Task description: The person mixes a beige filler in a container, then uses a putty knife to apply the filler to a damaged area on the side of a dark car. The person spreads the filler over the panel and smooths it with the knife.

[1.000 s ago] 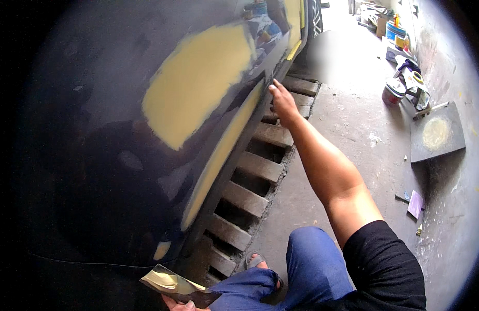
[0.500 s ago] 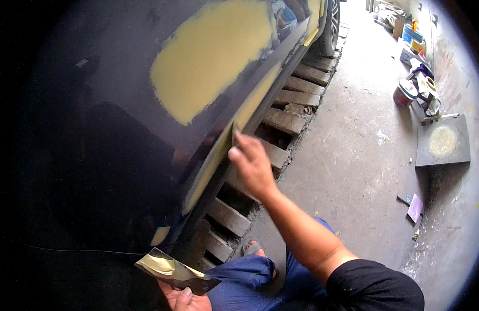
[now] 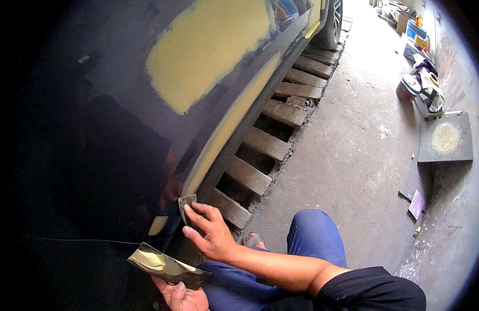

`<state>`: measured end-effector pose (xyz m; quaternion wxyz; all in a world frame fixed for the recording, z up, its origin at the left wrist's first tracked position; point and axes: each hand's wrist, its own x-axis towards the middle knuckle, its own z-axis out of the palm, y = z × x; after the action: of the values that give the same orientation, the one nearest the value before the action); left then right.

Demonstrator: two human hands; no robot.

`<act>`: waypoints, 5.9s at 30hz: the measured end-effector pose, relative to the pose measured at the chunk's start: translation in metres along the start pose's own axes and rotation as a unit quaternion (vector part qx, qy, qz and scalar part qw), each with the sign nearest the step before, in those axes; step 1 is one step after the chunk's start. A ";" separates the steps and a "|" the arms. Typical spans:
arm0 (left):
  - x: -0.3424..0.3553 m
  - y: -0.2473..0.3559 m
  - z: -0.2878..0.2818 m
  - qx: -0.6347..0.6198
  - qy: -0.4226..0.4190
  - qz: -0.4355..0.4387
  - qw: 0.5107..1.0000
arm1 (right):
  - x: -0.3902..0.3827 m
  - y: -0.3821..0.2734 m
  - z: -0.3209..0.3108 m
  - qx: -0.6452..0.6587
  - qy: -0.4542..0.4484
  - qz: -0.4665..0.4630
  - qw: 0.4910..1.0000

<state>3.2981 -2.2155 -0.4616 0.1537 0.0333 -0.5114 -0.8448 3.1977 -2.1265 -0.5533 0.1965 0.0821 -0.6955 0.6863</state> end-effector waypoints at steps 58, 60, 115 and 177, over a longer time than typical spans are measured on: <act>0.112 -0.076 0.355 0.246 -0.601 0.072 0.757 | 0.145 -0.174 -0.421 0.197 0.048 0.105 0.973; 0.124 -0.067 0.376 0.311 -0.631 -0.041 0.710 | 0.179 -0.214 -0.444 0.127 0.060 0.067 0.988; 0.295 -0.272 0.829 0.191 -0.276 -0.270 0.902 | 0.593 -0.090 -0.771 -0.344 -0.032 -0.002 0.939; 0.332 -0.064 0.856 0.056 -0.075 -0.208 0.974 | 0.697 -0.138 -0.693 0.362 -0.059 0.201 0.908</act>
<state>2.7854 -1.5549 -0.0776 -0.0666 0.0842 -0.5498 -0.8284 2.7284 -1.3401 -0.1708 -0.0303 0.0464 -0.4115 0.9097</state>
